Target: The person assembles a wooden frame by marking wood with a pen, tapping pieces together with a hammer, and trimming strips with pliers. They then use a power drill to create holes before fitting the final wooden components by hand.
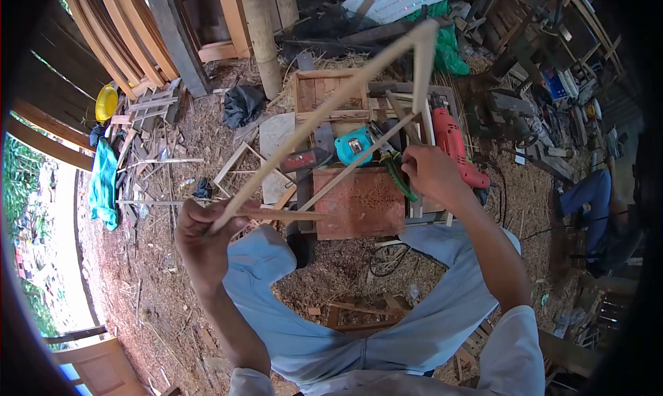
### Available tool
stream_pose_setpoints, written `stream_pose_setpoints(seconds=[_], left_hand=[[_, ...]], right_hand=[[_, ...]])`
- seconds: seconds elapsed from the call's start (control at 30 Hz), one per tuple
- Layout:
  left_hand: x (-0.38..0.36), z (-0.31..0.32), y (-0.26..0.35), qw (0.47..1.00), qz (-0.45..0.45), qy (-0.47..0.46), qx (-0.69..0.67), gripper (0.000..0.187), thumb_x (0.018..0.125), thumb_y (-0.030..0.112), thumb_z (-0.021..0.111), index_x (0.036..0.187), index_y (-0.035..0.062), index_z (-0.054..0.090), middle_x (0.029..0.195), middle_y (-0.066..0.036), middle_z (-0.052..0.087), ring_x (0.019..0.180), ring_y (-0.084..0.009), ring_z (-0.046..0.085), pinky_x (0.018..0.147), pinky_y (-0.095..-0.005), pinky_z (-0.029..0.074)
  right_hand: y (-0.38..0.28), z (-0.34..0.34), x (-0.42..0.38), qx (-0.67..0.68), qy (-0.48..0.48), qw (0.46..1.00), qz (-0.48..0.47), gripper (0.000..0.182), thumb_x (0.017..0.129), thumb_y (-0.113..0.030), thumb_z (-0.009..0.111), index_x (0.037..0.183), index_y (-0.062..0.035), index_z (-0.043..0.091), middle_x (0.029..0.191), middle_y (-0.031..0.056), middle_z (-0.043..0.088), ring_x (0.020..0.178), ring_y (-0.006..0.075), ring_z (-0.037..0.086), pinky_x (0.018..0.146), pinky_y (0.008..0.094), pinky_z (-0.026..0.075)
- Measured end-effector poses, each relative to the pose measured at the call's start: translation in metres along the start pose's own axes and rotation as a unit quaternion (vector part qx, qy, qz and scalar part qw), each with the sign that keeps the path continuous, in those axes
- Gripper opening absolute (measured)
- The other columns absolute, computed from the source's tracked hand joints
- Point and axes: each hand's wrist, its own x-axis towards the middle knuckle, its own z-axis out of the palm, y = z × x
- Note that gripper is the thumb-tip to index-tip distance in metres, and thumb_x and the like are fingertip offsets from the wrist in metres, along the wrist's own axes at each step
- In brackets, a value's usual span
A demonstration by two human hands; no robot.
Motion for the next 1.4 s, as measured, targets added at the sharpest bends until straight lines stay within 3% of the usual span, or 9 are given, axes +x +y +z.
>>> stream_pose_setpoints(seconds=[0.4, 0.5, 0.57, 0.93, 1.0, 1.1, 1.2, 1.27, 1.4], left_hand=[[0.037, -0.044, 0.018, 0.988, 0.066, 0.125, -0.055, 0.026, 0.080, -0.010, 0.063, 0.086, 0.0057, 0.044, 0.096, -0.018, 0.067, 0.090, -0.0294, 0.069, 0.075, -0.0399, 0.064], [0.049, -0.040, 0.017, 0.986, 0.078, 0.142, -0.049, 0.026, 0.080, -0.011, 0.063, 0.087, 0.0054, 0.044, 0.098, -0.019, 0.066, 0.090, -0.0297, 0.069, 0.074, -0.0393, 0.064], [0.053, -0.039, 0.010, 0.986, 0.078, 0.135, -0.055, 0.026, 0.082, -0.011, 0.061, 0.088, 0.0054, 0.042, 0.100, -0.019, 0.066, 0.090, -0.0298, 0.069, 0.074, -0.0379, 0.064], [0.060, -0.030, -0.026, 0.983, 0.043, 0.162, -0.076, 0.026, 0.084, -0.011, 0.060, 0.090, 0.0064, 0.041, 0.105, -0.021, 0.065, 0.095, -0.0248, 0.067, 0.075, -0.0344, 0.063], [0.059, -0.033, -0.025, 0.982, 0.046, 0.167, -0.079, 0.027, 0.084, -0.011, 0.061, 0.090, 0.0066, 0.041, 0.105, -0.021, 0.065, 0.095, -0.0246, 0.067, 0.075, -0.0342, 0.063], [0.056, -0.038, -0.025, 0.980, 0.045, 0.171, -0.095, 0.027, 0.084, -0.010, 0.061, 0.091, 0.0069, 0.041, 0.105, -0.021, 0.065, 0.095, -0.0243, 0.067, 0.075, -0.0342, 0.063], [0.058, -0.045, -0.028, 0.977, 0.052, 0.182, -0.099, 0.027, 0.084, -0.010, 0.061, 0.091, 0.0071, 0.041, 0.104, -0.021, 0.066, 0.094, -0.0249, 0.068, 0.074, -0.0355, 0.063], [0.056, -0.047, -0.027, 0.972, 0.049, 0.197, -0.117, 0.027, 0.084, -0.010, 0.060, 0.091, 0.0073, 0.041, 0.104, -0.020, 0.065, 0.093, -0.0259, 0.068, 0.074, -0.0366, 0.064], [0.051, -0.060, -0.030, 0.969, 0.073, 0.197, -0.129, 0.027, 0.084, -0.009, 0.061, 0.091, 0.0076, 0.041, 0.104, -0.020, 0.065, 0.092, -0.0265, 0.068, 0.073, -0.0362, 0.064]], right_hand=[[-0.004, 0.017, 0.092, 0.137, 0.112, 0.979, -0.106, 0.013, 0.082, -0.009, 0.063, 0.093, -0.0047, 0.068, 0.089, 0.0156, 0.068, 0.082, 0.0332, 0.066, 0.072, 0.0433, 0.052], [-0.013, 0.011, 0.136, 0.080, 0.071, 0.990, -0.090, 0.016, 0.081, -0.009, 0.062, 0.095, -0.0039, 0.068, 0.094, 0.0184, 0.068, 0.085, 0.0349, 0.067, 0.074, 0.0438, 0.053], [-0.001, 0.013, 0.159, -0.103, 0.090, 0.990, 0.025, 0.020, 0.080, -0.010, 0.061, 0.097, -0.0036, 0.067, 0.099, 0.0208, 0.068, 0.089, 0.0360, 0.067, 0.076, 0.0445, 0.054], [0.022, 0.031, 0.133, -0.174, 0.028, 0.978, 0.111, 0.025, 0.082, -0.019, 0.061, 0.095, 0.0022, 0.067, 0.104, 0.0258, 0.065, 0.097, 0.0372, 0.066, 0.081, 0.0459, 0.054], [0.025, 0.041, 0.133, -0.279, 0.262, 0.920, 0.082, 0.027, 0.082, -0.020, 0.062, 0.094, 0.0030, 0.066, 0.099, 0.0257, 0.066, 0.093, 0.0386, 0.066, 0.079, 0.0468, 0.055], [0.008, 0.028, 0.130, -0.139, 0.296, 0.942, 0.082, 0.023, 0.083, -0.015, 0.059, 0.085, 0.0069, 0.064, 0.080, 0.0205, 0.066, 0.080, 0.0373, 0.067, 0.073, 0.0447, 0.055], [-0.021, 0.008, 0.139, 0.021, 0.212, 0.977, -0.026, 0.024, 0.084, -0.017, 0.061, 0.084, 0.0060, 0.065, 0.074, 0.0213, 0.063, 0.077, 0.0380, 0.066, 0.071, 0.0461, 0.054], [-0.037, 0.016, 0.161, -0.033, 0.134, 0.988, -0.064, 0.024, 0.083, -0.019, 0.064, 0.084, 0.0051, 0.065, 0.081, 0.0227, 0.065, 0.078, 0.0372, 0.067, 0.070, 0.0462, 0.054], [-0.067, 0.024, 0.188, 0.039, 0.000, 0.999, -0.004, 0.024, 0.082, -0.020, 0.067, 0.086, 0.0038, 0.065, 0.088, 0.0219, 0.067, 0.082, 0.0373, 0.066, 0.071, 0.0458, 0.055]])
